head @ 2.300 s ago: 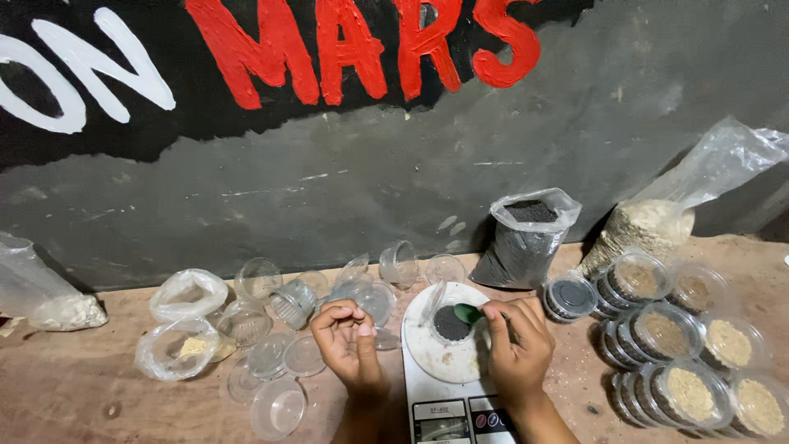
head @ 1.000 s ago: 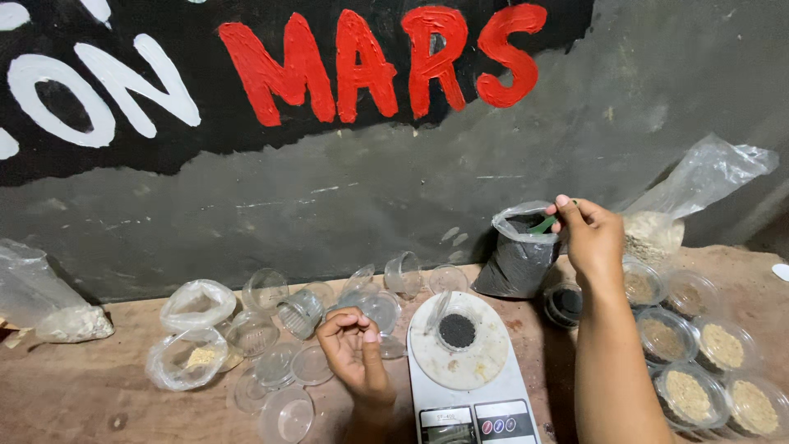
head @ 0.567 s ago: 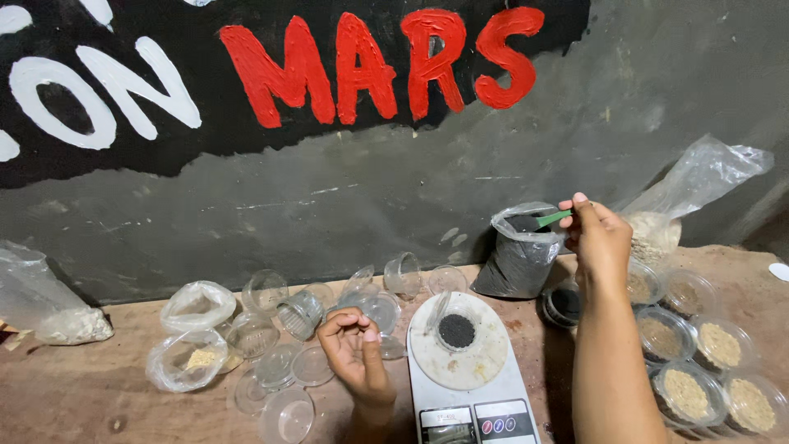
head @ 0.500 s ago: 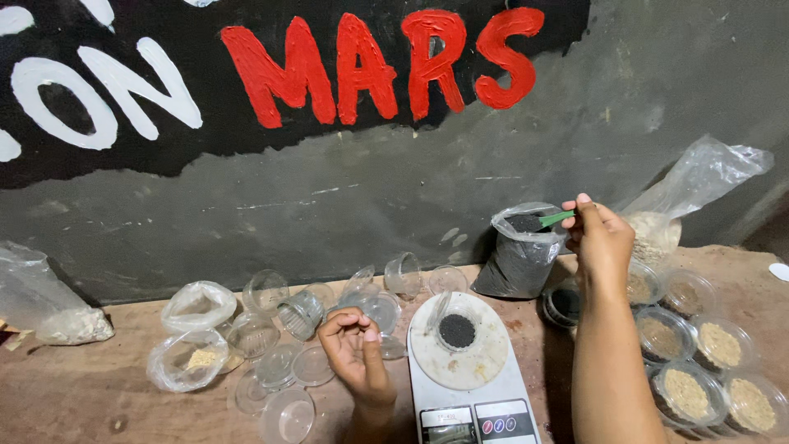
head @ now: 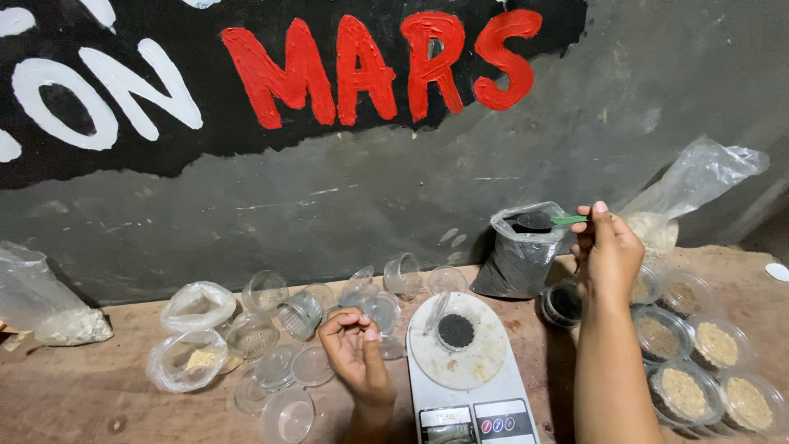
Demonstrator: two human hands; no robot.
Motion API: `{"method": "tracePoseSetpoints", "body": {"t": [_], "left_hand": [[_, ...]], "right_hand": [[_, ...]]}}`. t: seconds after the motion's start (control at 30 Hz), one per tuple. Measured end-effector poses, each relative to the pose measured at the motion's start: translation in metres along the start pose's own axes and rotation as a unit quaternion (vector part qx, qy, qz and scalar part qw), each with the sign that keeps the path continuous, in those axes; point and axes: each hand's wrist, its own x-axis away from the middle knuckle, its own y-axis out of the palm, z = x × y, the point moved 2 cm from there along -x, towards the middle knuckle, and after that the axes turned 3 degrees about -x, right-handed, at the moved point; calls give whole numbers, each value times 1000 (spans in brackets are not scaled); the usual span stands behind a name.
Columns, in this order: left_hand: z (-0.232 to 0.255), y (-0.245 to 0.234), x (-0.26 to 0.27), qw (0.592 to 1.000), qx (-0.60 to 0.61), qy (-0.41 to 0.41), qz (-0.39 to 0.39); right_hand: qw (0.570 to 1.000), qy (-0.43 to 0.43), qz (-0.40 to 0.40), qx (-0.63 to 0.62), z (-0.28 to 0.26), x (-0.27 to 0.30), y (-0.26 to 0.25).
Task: The person uses a small green spoon to transfer black soil from a bag onto an electronic scale, weighing it out and then transferring it into small plastic containers.
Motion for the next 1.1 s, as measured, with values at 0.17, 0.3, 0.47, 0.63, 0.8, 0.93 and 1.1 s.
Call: {"method": "tracePoseSetpoints", "body": {"t": [0.17,0.3,0.47,0.63,0.8,0.93,1.1], "left_hand": [[0,-1,0,1000,-11,-4,-1],[2,1,-2,1000,-14,3,3],[0,-1,1,1000,-20,-2,0],[-1,-1,0,1000,-16,0,-4],[-2,0,1,1000,-13,3,-3],[-4,-3,4,1000,-18,-24,8],[0,3,1,1000,-9,-15,14]], "right_hand": [[994,-55,-32,-89,9,-3,-4],[987,-83,-63,-126,15,6,-6],[988,-48,-71,-130,6,56,-3],[994,26,-76,-71,24,94,-8],[992,27,-122,3,64,110,-20],[994,2,-106,-6,80,118,-17],[984,-91,-147,38,82,127,-15]]}}
